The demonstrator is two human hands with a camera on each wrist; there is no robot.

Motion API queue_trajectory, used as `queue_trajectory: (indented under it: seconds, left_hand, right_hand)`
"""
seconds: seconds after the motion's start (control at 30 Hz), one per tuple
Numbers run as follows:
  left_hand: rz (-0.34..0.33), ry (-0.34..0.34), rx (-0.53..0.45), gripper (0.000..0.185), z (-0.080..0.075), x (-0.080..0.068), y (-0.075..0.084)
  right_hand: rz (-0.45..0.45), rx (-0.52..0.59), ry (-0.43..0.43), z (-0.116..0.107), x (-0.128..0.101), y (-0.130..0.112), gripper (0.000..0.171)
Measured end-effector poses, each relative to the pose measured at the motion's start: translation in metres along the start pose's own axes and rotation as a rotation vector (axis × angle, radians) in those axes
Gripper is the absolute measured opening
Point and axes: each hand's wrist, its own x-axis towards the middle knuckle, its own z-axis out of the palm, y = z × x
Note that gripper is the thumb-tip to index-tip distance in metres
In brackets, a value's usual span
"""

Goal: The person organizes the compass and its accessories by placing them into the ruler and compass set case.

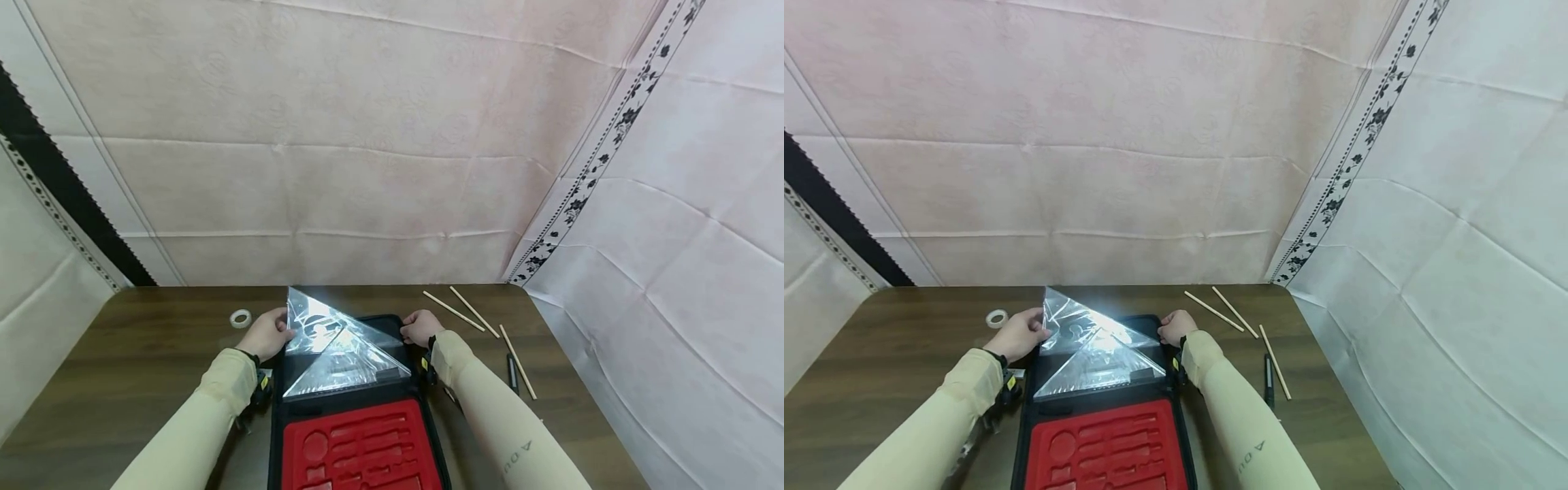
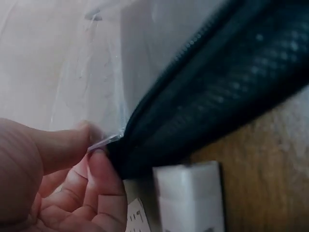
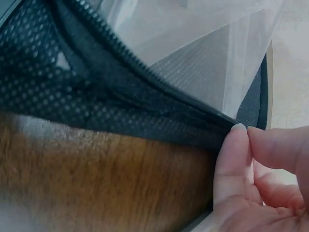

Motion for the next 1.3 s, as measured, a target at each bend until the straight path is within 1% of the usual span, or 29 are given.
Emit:
queue_trajectory:
  seconds: [0.1,0.2,0.27,0.3,0.37,0.43,0.5,0.57,0.63,0.7,0.8,0.9,0.97,1.17,1.3]
  left_hand:
    - [0.016,-0.001,0.006,0.055,0.002,-0.001,0.0]
    - [0.021,-0.015,-0.028,0.057,0.004,-0.002,0.002]
    - [0.02,-0.029,-0.049,0.058,0.005,-0.003,0.005]
    - [0.022,-0.038,-0.058,0.059,0.005,-0.003,0.006]
    - [0.021,-0.045,-0.064,0.057,0.006,-0.004,0.01]
    - [0.006,-0.036,-0.044,0.052,0.005,-0.004,0.012]
    - [-0.005,-0.003,-0.042,0.045,0.003,-0.003,0.014]
    - [-0.017,0.048,-0.061,0.039,0.001,-0.002,0.014]
    - [-0.021,0.084,-0.114,0.036,-0.001,-0.001,0.015]
    - [-0.019,0.097,-0.161,0.037,-0.004,0.0,0.016]
    - [-0.016,0.062,-0.192,0.04,-0.009,-0.001,0.016]
    - [-0.007,0.027,-0.202,0.037,-0.01,-0.003,0.014]
    - [-0.013,0.021,-0.206,0.034,-0.01,-0.004,0.015]
    - [-0.071,0.016,-0.25,0.03,-0.009,-0.004,0.019]
    - [-0.073,0.003,-0.285,0.028,-0.011,-0.005,0.016]
  right_hand:
    - [0.0,-0.026,-0.002,0.0,-0.001,-0.002,0.02]
    - [0.015,-0.052,-0.008,-0.003,-0.002,-0.001,0.015]
    - [0.028,-0.045,-0.022,-0.006,-0.002,0.001,0.024]
    - [0.035,-0.026,-0.032,-0.007,-0.003,0.002,0.028]
    - [0.042,0.031,-0.06,-0.01,-0.003,0.004,0.03]
    - [0.04,0.097,-0.079,-0.011,-0.004,0.007,0.024]
    - [0.041,0.167,-0.092,-0.011,-0.003,0.01,0.017]
    - [0.035,0.221,-0.093,-0.011,-0.002,0.011,0.016]
    - [0.013,0.249,-0.078,-0.011,-0.001,0.01,0.017]
    - [-0.012,0.254,-0.051,-0.011,0.0,0.008,0.018]
    - [-0.046,0.215,0.004,-0.01,-0.001,0.004,0.018]
    - [-0.051,0.172,0.059,-0.009,-0.002,0.001,0.019]
    - [-0.056,0.158,0.083,-0.009,-0.003,0.001,0.019]
    - [-0.062,0.143,0.103,-0.008,-0.001,0.006,0.019]
    - [-0.066,0.148,0.123,-0.006,-0.002,0.005,0.02]
